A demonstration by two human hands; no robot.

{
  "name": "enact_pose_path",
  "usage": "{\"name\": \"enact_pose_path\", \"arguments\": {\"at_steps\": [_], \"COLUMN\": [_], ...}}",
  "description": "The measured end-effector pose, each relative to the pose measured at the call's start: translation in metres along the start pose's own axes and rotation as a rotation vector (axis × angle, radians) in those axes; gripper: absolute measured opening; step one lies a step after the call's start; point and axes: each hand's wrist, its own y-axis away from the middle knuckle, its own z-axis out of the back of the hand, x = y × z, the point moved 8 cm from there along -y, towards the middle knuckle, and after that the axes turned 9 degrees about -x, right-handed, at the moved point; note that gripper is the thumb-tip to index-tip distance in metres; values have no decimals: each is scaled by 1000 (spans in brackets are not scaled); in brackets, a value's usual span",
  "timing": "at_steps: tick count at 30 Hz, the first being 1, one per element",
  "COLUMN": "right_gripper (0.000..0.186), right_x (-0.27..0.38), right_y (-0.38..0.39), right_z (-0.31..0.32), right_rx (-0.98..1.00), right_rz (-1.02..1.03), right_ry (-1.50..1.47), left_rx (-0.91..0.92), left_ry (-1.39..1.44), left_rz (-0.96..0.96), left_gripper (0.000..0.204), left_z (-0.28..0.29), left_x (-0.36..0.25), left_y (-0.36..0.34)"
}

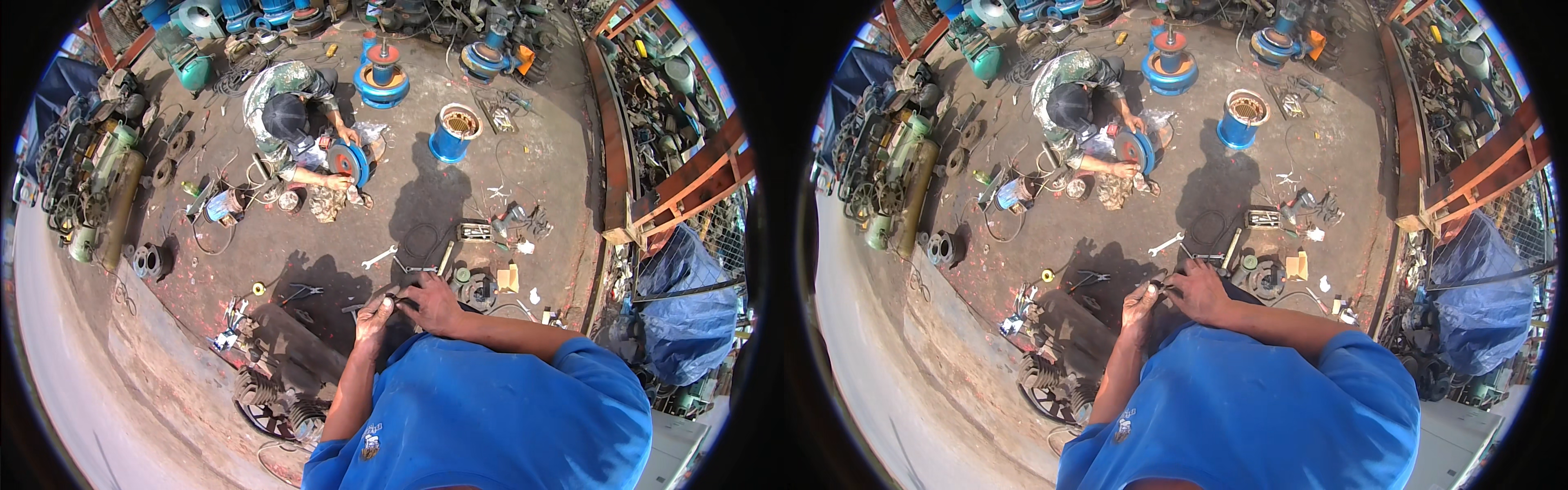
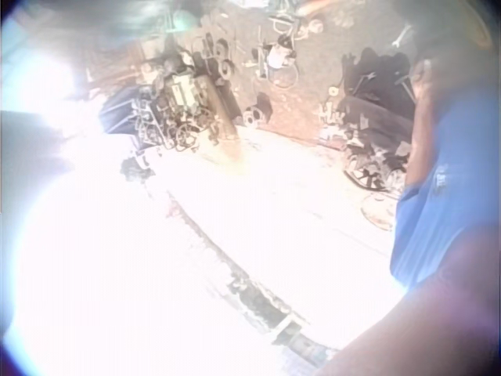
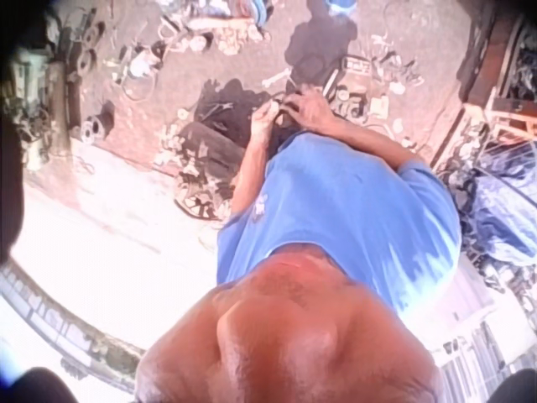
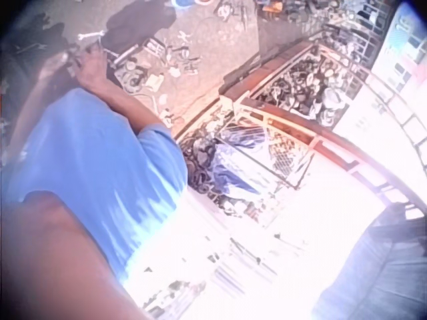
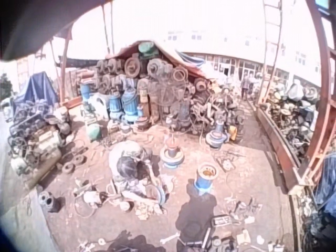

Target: The person works on a motor assembly, using a wrench to tighten bolts and a hammer to tap components. They handle the motor and various tools while standing in a cluttered workshop.

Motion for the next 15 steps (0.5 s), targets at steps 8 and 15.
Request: {"name": "enact_pose_path", "arguments": {"at_steps": [8,15], "right_gripper": [16,15], "right_x": [0,0], "right_y": [14,13], "right_z": [-38,-42], "right_rx": [93,269], "right_rz": [18,79], "right_ry": [-356,-319], "left_rx": [-103,-373], "left_ry": [18,223], "left_rz": [-32,-31], "left_gripper": [31,14], "left_z": [8,45], "left_x": [-7,-28], "left_y": [8,15]}}
